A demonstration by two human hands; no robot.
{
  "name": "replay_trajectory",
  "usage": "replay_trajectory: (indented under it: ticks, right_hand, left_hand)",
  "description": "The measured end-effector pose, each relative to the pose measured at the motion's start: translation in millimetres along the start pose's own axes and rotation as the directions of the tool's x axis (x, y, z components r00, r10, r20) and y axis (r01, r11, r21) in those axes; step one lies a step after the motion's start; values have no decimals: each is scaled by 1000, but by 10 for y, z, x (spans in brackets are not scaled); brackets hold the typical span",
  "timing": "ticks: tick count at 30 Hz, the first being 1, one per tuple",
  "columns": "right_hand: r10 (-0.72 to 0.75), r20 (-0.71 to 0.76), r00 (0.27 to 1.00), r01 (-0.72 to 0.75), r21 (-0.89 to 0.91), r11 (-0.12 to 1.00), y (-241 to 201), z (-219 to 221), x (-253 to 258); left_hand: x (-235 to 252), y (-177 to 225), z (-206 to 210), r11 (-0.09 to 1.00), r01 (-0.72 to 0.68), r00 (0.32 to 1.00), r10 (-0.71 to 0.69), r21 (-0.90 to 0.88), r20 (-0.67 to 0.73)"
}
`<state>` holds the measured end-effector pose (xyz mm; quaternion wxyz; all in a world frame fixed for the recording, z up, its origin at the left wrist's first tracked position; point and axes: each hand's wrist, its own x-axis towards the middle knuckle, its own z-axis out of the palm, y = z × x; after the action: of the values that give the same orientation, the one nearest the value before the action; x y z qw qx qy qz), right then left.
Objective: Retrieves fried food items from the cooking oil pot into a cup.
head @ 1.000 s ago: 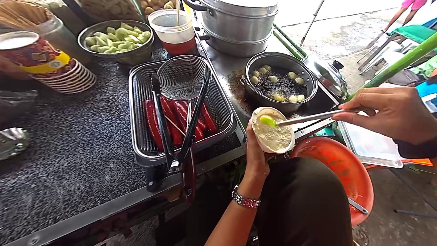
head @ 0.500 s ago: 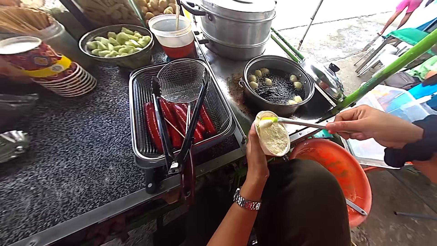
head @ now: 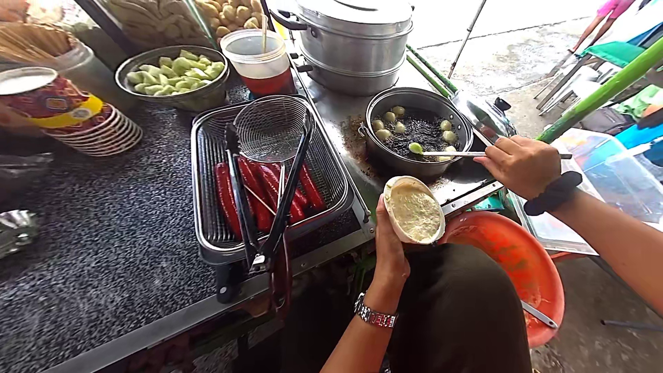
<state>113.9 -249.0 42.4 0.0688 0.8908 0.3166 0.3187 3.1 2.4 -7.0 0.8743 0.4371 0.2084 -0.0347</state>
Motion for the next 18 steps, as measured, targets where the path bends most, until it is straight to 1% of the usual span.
replay_trajectory:
  ticks: [3,5,7,8,9,10,11,12,15,17,18]
  right_hand:
    - [-16,2,1000,16,-37,999,-16,-8,10]
    - [64,25,998,-64,7,998,-32,-46,21]
    - [205,75,976,-216,178,960,-34,-217,72]
    - [247,100,964,-265,287,920,-12,-356,103]
    - [235,117,965,-263,388,883,20,-513,128]
    - [171,118,978,-207,459,864,61,-661,143]
    - [77,113,991,-124,505,854,94,-787,152]
    - [-24,103,994,-33,520,853,113,-876,151]
    - [-262,133,956,187,412,892,93,-1032,107]
    - [-336,151,930,261,372,891,52,-1060,97]
    - [-342,160,926,263,376,888,19,-1065,99]
  left_hand:
    - [-10,-1,11,1000,11,1000,-11,-12,4]
    - [-17,6,19,1000,20,1000,-20,-16,5]
    - [-23,15,14,1000,17,1000,-17,-16,13]
    - [-28,23,11,1000,15,1000,-15,-15,17]
    - [-35,37,9,1000,15,1000,-15,-14,22]
    - [-40,54,11,1000,14,1000,-14,-9,26]
    - [-42,71,10,1000,16,999,-16,-8,35]
    - [-38,87,14,1000,18,999,-18,-7,40]
    - [-34,111,34,1000,19,999,-19,0,39]
    - [-40,116,52,1000,21,999,-22,4,39]
    - [-43,111,62,1000,18,999,-18,10,32]
